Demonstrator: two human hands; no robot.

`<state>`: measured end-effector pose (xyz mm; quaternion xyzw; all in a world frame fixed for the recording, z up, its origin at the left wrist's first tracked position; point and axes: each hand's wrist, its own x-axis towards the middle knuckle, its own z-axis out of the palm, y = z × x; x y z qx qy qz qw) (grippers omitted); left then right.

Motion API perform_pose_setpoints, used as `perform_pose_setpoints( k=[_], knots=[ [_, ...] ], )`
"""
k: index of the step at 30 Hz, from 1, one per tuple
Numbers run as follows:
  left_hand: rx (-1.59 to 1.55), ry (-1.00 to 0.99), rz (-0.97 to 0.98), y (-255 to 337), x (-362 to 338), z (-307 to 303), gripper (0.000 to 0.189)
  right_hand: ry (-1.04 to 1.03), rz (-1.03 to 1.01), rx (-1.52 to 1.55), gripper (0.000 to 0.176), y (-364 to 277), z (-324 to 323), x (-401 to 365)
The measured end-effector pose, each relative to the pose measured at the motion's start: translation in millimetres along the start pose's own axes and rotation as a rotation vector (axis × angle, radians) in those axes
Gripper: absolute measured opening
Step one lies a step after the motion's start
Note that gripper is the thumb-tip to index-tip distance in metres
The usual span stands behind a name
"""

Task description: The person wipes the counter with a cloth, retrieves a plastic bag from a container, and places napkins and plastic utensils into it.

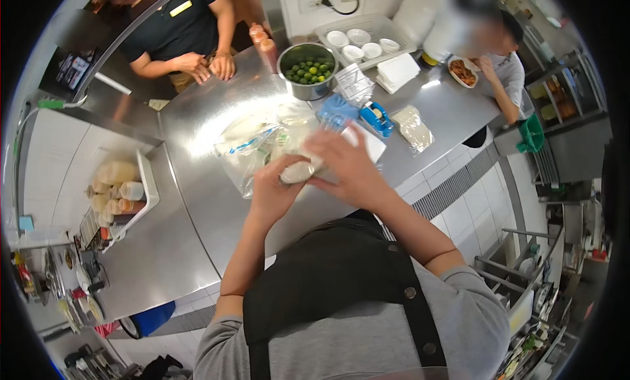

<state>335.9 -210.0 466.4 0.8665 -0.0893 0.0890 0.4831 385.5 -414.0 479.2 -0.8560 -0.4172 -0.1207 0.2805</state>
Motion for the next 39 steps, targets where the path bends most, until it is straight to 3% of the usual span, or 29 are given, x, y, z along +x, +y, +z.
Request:
perform_pose_setpoints(
  k=[1, 4, 6, 8, 9, 10, 12, 15, 18, 19, 20, 22, 23, 26, 29, 32, 34, 35, 38, 39],
  knots=[
    [0.081, -0.121, -0.002, -2.5, -0.3, 0.1, 0.035, -0.207, 0.125, 0.212, 0.054, 7.8, 9.8, -9.6],
    [-0.295, -0.103, -0.179, -1.1, -5.7, 2.1, 0.039, -0.384, 0.458, 0.411, 0.036, 41.6, 2.8, -26.7],
    [-0.226, 0.033, -0.258, -21.8, -5.6, -13.9, 0.031, -0.155, 0.685, 0.293, 0.028, 71.0, -25.1, -41.3],
    [-0.172, 0.179, -0.354, -65.9, -11.5, -34.1, 0.026, 0.241, 0.886, 0.308, 0.031, 148.5, -20.9, -81.2],
    [-0.06, 0.154, -0.377, -72.2, -13.9, -37.9, 0.023, 0.421, 0.909, 0.242, 0.026, 146.2, -47.2, -75.3],
    [0.05, 0.128, -0.394, -77.2, -13.9, -41.7, 0.021, 0.587, 0.865, 0.211, 0.018, 195.6, -39.1, -101.2],
    [0.214, 0.038, -0.377, -85.0, -9.5, -39.5, 0.02, 0.716, 0.775, -0.177, 0.02, 215.3, -40.3, -113.5],
    [0.343, -0.089, -0.308, -103.0, 4.7, -5.4, 0.024, 0.44, 0.673, -0.282, 0.034, 279.7, 6.7, -163.6],
    [0.406, -0.21, -0.36, -149.2, 29.7, 26.3, 0.035, 0.289, 0.802, -0.118, 0.045, 272.3, 39.4, -171.8],
    [0.269, -0.079, -0.394, -163.9, 36.6, 39.6, 0.04, 0.255, 0.84, -0.103, 0.051, 275.3, 41.0, -172.5],
    [0.132, 0.048, -0.426, -177.5, 41.1, 55.2, 0.046, 0.26, 0.85, -0.088, 0.052, 279.4, 40.9, -171.3],
    [0.288, 0.121, -0.456, -181.5, 45.1, 75.9, 0.058, 0.27, 0.878, -0.056, 0.055, 286.4, 41.9, -173.6],
    [0.583, 0.068, -0.448, -181.7, 47.2, 85.3, 0.064, 0.265, 0.87, -0.047, 0.056, 289.1, 42.4, -176.4],
    [0.791, -0.014, -0.554, -177.6, 58.1, 100.2, 0.084, 0.279, 0.851, -0.018, 0.058, 297.6, 44.1, -180.6],
    [0.493, -0.016, -0.73, -175.5, 68.7, 90.8, 0.099, 0.368, 0.871, -0.055, 0.058, 286.3, 52.2, -179.4],
    [0.371, 0.039, -0.51, -156.8, 56.1, 66.3, 0.083, 0.505, 0.83, -0.206, 0.056, 241.9, 51.2, -146.4],
    [0.355, 0.023, -0.588, -142.1, 46.0, 44.4, 0.074, 0.557, 0.707, -0.233, 0.054, 207.2, 45.6, -116.4],
    [0.347, 0.007, -0.629, -133.5, 37.2, 33.9, 0.069, 0.53, 0.629, -0.179, 0.053, 188.0, 44.6, -100.5],
    [0.348, 0.182, -0.483, -98.7, 0.8, 5.8, 0.052, 0.423, 0.42, 0.018, 0.051, 118.4, 41.1, -53.5],
    [0.433, 0.149, -0.539, -81.4, -8.3, -3.2, 0.047, 0.367, 0.354, 0.109, 0.051, 93.9, 40.2, -38.6]
  ],
)
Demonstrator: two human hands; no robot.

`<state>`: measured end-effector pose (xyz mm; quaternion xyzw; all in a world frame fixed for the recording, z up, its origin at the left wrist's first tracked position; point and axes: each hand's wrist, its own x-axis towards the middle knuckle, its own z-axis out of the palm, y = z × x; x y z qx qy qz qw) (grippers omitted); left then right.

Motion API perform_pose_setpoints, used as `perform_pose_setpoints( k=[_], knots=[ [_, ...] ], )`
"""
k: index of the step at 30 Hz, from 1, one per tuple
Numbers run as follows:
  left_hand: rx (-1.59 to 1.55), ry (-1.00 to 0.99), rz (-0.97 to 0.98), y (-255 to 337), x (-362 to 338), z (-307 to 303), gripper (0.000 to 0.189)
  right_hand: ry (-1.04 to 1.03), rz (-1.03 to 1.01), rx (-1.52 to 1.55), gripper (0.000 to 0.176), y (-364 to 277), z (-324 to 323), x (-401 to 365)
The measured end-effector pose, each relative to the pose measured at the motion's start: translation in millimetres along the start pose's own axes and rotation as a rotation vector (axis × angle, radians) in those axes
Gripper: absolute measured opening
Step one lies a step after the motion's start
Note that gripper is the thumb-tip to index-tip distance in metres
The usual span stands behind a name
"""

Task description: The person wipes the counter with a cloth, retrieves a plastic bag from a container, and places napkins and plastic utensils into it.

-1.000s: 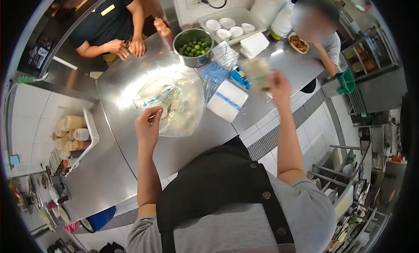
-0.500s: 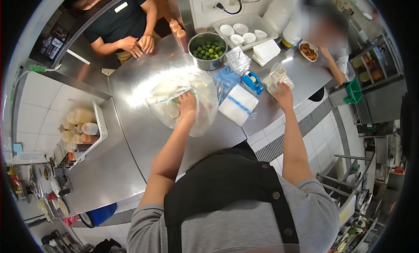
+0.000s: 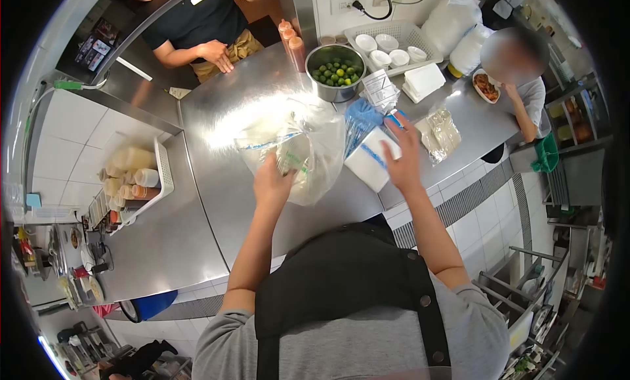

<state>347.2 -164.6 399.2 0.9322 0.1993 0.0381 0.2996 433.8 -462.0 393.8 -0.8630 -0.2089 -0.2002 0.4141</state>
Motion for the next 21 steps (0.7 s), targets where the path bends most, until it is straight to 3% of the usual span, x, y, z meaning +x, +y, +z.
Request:
perform_pose_setpoints(
  k=[2, 7, 11, 13, 14, 16, 18, 20, 21],
  knots=[
    [0.187, -0.031, -0.089, 6.4, -23.7, -25.3, 0.038, -0.168, -0.105, 0.148, 0.051, -41.8, 12.2, 1.8],
    [-0.05, 0.225, 0.155, -20.2, -59.3, -45.0, 0.024, -0.439, -0.24, 0.475, 0.048, -98.9, 40.3, 5.9],
    [0.026, 0.349, 0.415, -19.3, -70.2, -64.1, 0.024, -0.385, -0.446, 0.403, 0.051, -128.9, 49.4, 17.7],
    [0.005, 0.292, 0.609, 3.8, -78.4, -78.0, 0.026, -0.36, -0.57, 0.257, 0.054, -144.4, 44.2, 21.6],
    [-0.007, 0.263, 0.705, 12.8, -81.3, -80.7, 0.027, -0.431, -0.559, 0.327, 0.053, -136.6, 48.4, 17.1],
    [-0.314, 0.21, 0.675, 17.5, -81.5, -77.0, 0.025, -0.576, -0.542, 0.472, 0.051, -117.6, 60.9, 8.6],
    [-0.644, 0.117, 0.579, 19.8, -67.9, -68.6, 0.028, -0.377, -0.323, 0.713, 0.037, -105.7, 48.0, 5.5],
    [-0.839, -0.02, 0.362, -4.0, -40.3, -45.2, 0.036, -0.09, 0.436, 1.037, 0.023, -78.7, 46.4, -19.2],
    [-0.848, -0.102, 0.226, -16.3, -27.3, -35.8, 0.039, 0.135, 0.493, 0.974, 0.024, -68.8, 36.1, -2.2]
  ],
)
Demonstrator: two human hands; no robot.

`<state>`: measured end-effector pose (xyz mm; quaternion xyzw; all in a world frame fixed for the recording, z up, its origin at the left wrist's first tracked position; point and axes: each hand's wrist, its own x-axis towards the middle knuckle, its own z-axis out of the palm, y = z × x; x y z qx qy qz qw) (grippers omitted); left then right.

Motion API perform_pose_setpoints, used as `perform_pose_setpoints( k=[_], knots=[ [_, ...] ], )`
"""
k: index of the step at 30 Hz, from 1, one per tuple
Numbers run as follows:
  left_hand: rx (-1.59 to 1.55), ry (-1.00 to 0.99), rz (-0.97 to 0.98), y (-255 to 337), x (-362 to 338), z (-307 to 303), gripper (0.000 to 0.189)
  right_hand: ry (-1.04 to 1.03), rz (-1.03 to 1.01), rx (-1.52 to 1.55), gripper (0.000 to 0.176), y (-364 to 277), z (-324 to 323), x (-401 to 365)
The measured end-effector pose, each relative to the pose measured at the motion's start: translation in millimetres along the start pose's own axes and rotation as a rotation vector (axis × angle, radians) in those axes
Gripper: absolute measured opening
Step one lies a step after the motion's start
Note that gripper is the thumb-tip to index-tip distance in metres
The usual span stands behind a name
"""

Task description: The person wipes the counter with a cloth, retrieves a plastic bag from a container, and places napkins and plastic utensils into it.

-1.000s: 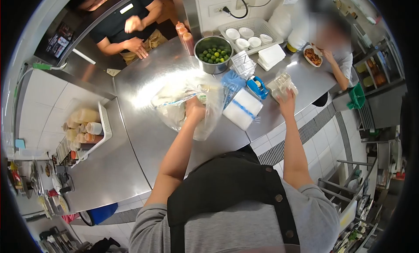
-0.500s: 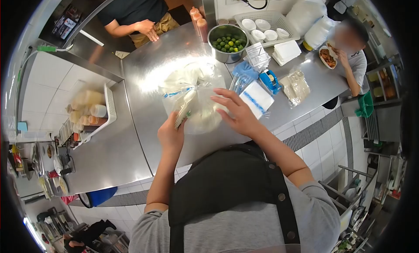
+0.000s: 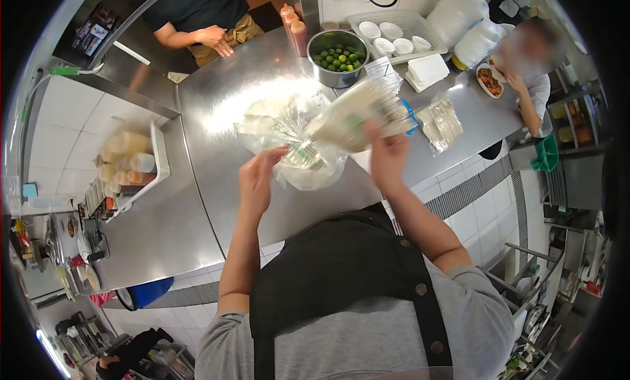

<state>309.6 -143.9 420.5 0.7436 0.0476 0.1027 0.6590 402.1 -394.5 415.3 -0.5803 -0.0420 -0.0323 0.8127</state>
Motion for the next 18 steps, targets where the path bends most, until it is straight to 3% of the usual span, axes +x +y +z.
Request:
perform_pose_setpoints(
  k=[1, 3, 4, 6, 8, 12, 14, 15, 16, 18],
  knots=[
    [0.247, -0.101, -0.149, -0.4, 10.1, 2.8, 0.039, 0.222, 0.064, 0.107, 0.027, -15.0, -10.5, 16.3],
    [0.738, -0.313, -0.447, 0.8, 28.8, 13.2, 0.039, 0.446, 0.085, 0.306, 0.031, -18.8, -54.3, 48.2],
    [0.786, -0.277, -0.321, -12.3, 35.4, 15.6, 0.038, 0.563, 0.09, 0.328, 0.032, -25.1, -74.6, 58.6],
    [0.874, -0.204, -0.064, -52.3, 46.8, 20.2, 0.038, 0.655, -0.091, 0.261, 0.033, -27.7, -121.4, 73.0],
    [1.023, -0.115, -0.226, -58.7, 68.2, 21.6, 0.043, 0.739, -0.212, 0.166, 0.031, -39.5, -152.2, 76.6],
    [1.527, -0.142, -0.413, -101.5, 103.7, 16.4, 0.063, 0.643, -0.465, -0.499, 0.034, -17.0, -223.0, 90.1],
    [1.588, -0.153, -0.201, -107.2, 97.8, 12.0, 0.076, 0.543, -0.504, -0.979, 0.036, 28.7, -272.9, 105.1],
    [1.607, -0.158, -0.09, -109.2, 95.6, 9.3, 0.083, 0.343, -0.323, -1.121, 0.043, 47.3, -291.5, 108.4],
    [1.573, -0.268, -0.14, -108.1, 100.7, 2.7, 0.085, 0.14, -0.13, -1.245, 0.052, 64.2, -307.8, 110.7],
    [1.504, -0.481, -0.24, -97.3, 112.4, -10.2, 0.09, -0.015, -0.353, -1.466, 0.071, 99.1, -314.5, 114.8]
  ],
)
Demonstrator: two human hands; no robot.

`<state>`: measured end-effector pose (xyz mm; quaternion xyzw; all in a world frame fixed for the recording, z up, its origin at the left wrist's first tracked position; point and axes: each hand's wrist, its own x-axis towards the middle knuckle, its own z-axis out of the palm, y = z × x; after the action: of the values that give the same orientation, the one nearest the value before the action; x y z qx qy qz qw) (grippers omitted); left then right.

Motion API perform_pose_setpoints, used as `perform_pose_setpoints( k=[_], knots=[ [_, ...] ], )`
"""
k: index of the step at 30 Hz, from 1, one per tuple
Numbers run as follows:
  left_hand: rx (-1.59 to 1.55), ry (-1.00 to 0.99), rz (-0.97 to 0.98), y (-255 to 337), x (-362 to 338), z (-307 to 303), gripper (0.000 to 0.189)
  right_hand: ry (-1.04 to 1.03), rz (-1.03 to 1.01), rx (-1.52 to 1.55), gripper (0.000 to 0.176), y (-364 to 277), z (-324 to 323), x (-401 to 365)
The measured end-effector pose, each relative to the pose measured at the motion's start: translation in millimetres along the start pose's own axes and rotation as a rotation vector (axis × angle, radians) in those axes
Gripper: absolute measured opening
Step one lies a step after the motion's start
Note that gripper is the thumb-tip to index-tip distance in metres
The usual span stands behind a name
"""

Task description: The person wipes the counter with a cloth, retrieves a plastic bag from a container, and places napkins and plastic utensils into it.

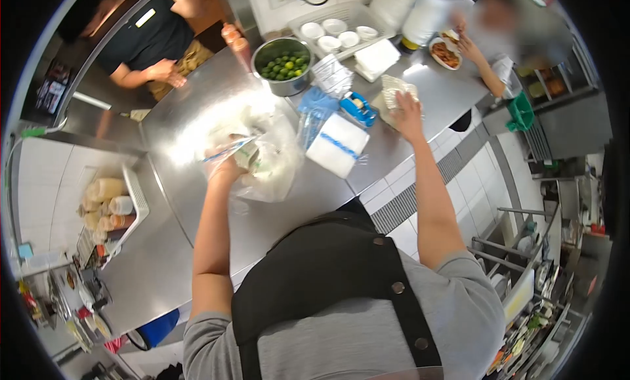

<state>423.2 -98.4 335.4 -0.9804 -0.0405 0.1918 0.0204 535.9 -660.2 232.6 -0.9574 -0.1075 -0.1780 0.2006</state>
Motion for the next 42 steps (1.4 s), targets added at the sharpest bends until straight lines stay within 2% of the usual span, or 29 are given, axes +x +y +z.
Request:
perform_pose_setpoints(
  k=[2, 3, 6, 9, 12, 14, 16, 18, 19, 21, 23, 24, 26, 27, 29, 30, 31, 32, 33, 34, 35, 36, 38, 40, 42],
  knots=[
    [-0.066, 0.181, -0.043, 7.2, -17.4, -7.7, 0.086, -0.103, 0.067, 0.033, 0.086, -15.2, -10.9, 5.2],
    [-0.1, 0.273, -0.068, 12.1, -27.5, -10.2, 0.084, -0.11, 0.08, 0.042, 0.087, -19.3, -12.6, 9.6],
    [-0.351, 0.228, -0.152, 31.5, -47.5, -16.9, 0.069, -0.125, 0.109, 0.084, 0.089, -26.1, -15.3, 17.0],
    [-0.391, 0.398, -0.17, 47.1, -80.3, -25.1, 0.057, -0.169, 0.116, 0.134, 0.09, -33.2, -23.3, 16.8],
    [-0.474, 0.502, -0.162, 43.4, -117.7, -41.3, 0.047, -0.216, 0.444, -0.023, 0.088, -96.3, -59.8, 19.0],
    [-0.682, 0.774, -0.092, 37.4, -144.1, -60.4, 0.043, 0.023, 0.356, 0.026, 0.087, -112.4, -52.0, 11.7],
    [-0.685, 1.123, 0.026, 19.9, -160.1, -76.4, 0.046, 0.194, 0.235, 0.181, 0.086, -139.2, -44.9, 5.8],
    [-1.22, 1.19, -0.188, 26.8, -185.0, -109.7, 0.046, 0.292, 0.027, 0.425, 0.086, -183.7, -42.8, 8.6],
    [-1.238, 1.299, -0.128, 30.8, -188.4, -116.3, 0.047, 0.332, -0.107, 0.54, 0.086, -209.0, -44.9, 11.0],
    [-1.26, 1.518, -0.006, 38.0, -190.3, -127.3, 0.048, 0.147, -0.278, 0.707, 0.083, -279.4, -98.5, 17.4],
    [-0.845, 1.262, 0.396, 43.9, -193.5, -140.4, 0.051, -0.003, -0.427, 0.877, 0.082, -328.4, -131.3, 9.7],
    [-0.635, 1.115, 0.574, 48.6, -193.1, -144.8, 0.053, 0.001, -0.516, 0.878, 0.079, -345.4, -142.1, 9.1],
    [-0.612, 0.947, 0.749, 67.6, -186.9, -148.0, 0.055, 0.011, -0.698, 0.871, 0.071, -365.3, -155.3, 10.1],
    [-0.599, 0.863, 0.836, 76.8, -182.7, -148.0, 0.057, -0.031, -0.687, 0.822, 0.064, -359.4, -150.2, 10.1],
    [-0.714, 0.976, 0.757, 88.2, -171.2, -134.9, 0.075, -0.113, -0.663, 0.724, 0.049, -330.7, -124.3, 7.1],
    [-0.77, 1.034, 0.712, 92.9, -166.0, -127.0, 0.084, 0.068, -0.569, 0.65, 0.044, -312.8, -116.7, 7.5],
    [-0.763, 0.973, 0.611, 98.3, -162.5, -122.2, 0.096, 0.245, -0.474, 0.576, 0.039, -286.8, -104.8, 8.6],
    [-0.753, 0.911, 0.51, 104.0, -159.8, -118.2, 0.107, 0.492, -0.294, 0.667, 0.035, -240.5, -61.1, 4.2],
    [-0.743, 0.848, 0.41, 109.7, -156.9, -111.9, 0.119, 0.395, 0.202, 0.649, 0.022, -235.0, -100.5, 6.1],
    [-0.557, 0.703, 0.31, 116.8, -153.8, -97.2, 0.125, 0.482, 0.497, 0.409, 0.024, -199.5, -94.7, 19.1],
    [-0.375, 0.556, 0.209, 124.0, -150.3, -75.5, 0.132, 0.664, 0.459, 0.781, 0.028, -182.3, -113.5, 28.9],
    [-0.194, 0.409, 0.108, 126.5, -145.0, -53.8, 0.139, 0.728, 0.44, 0.616, 0.026, -129.2, -99.8, 28.1],
    [-0.193, 0.292, 0.044, 118.5, -127.9, -14.3, 0.132, 0.637, 0.62, 0.292, 0.029, -70.4, -97.1, 15.3],
    [-0.203, 0.207, -0.036, 106.6, -104.1, 15.6, 0.127, 0.519, 0.58, 0.174, 0.039, -17.5, -70.7, 0.6],
    [-0.225, 0.146, -0.134, 90.3, -77.3, 34.7, 0.123, 0.362, 0.525, 0.104, 0.051, 3.7, -34.9, -7.1]
  ],
)
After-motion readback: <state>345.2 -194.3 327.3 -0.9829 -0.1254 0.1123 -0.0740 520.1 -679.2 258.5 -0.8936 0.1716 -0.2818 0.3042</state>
